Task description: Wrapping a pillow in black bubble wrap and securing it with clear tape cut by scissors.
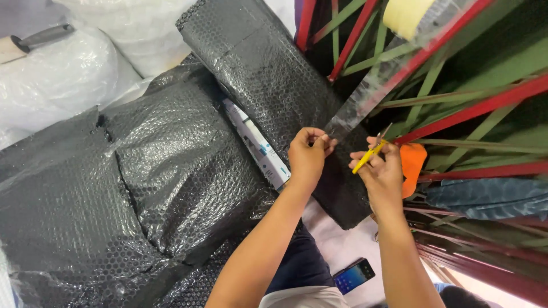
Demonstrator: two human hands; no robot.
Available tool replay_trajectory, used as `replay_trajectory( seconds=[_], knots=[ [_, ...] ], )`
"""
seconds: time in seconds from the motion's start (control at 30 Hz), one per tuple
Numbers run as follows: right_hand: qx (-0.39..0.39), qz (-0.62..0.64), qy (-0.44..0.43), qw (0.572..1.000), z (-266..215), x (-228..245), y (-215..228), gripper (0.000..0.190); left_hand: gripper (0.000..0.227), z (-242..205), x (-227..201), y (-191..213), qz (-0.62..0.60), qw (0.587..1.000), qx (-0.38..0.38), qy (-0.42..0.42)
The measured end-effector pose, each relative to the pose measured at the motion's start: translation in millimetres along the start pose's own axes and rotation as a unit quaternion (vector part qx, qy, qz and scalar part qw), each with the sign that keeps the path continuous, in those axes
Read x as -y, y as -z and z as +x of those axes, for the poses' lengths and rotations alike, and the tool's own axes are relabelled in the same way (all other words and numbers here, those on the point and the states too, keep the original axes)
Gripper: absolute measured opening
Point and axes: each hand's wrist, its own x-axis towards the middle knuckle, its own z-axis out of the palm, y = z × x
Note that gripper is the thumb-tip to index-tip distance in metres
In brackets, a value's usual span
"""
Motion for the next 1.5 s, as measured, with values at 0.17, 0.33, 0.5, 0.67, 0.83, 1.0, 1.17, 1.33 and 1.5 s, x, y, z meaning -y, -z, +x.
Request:
replay_trajectory(
  seconds=[0.17, 0.33, 0.5, 0.67, 0.83, 1.0, 1.17, 1.33, 1.5],
  knots=[
    [0.024, -0.118, -0.143, 0.982, -18.8, 12.9, 40.5, 0.041, 0.006, -6.4, -9.0, 9.6, -0.008, 1.0, 0.015, 0.006],
    [0.104, -0.232, -0.232, 0.939, -18.0, 26.0, 60.2, 0.032, 0.007, -16.1, -20.1, 13.7, -0.042, 0.998, 0.034, 0.013],
    [0.168, -0.262, -0.266, 0.912, 0.8, 30.9, 54.8, 0.031, 0.013, -21.5, -26.1, 21.0, -0.063, 0.996, 0.05, 0.028],
    [0.21, -0.242, -0.26, 0.911, 15.5, 35.4, 48.7, 0.026, 0.016, -20.9, -22.6, 23.4, -0.08, 0.995, 0.058, 0.033],
    [0.241, -0.208, -0.254, 0.913, 21.2, 35.0, 47.1, 0.021, 0.016, -15.8, -12.4, 25.1, -0.094, 0.993, 0.062, 0.031],
    [0.251, -0.208, -0.246, 0.913, 25.1, 35.7, 48.5, 0.02, 0.014, -15.1, -6.6, 26.9, -0.107, 0.991, 0.064, 0.038],
    [0.254, -0.203, -0.237, 0.916, 27.8, 39.0, 45.8, 0.02, 0.014, -14.0, -5.1, 29.1, -0.114, 0.99, 0.07, 0.036],
    [0.259, -0.201, -0.238, 0.914, 29.8, 37.7, 47.4, 0.022, 0.015, -11.8, -0.5, 32.5, -0.125, 0.988, 0.077, 0.041],
    [0.245, -0.185, -0.238, 0.922, 27.1, 27.6, 53.3, 0.02, 0.015, -14.2, -4.6, 35.5, -0.136, 0.986, 0.081, 0.043]
  ],
)
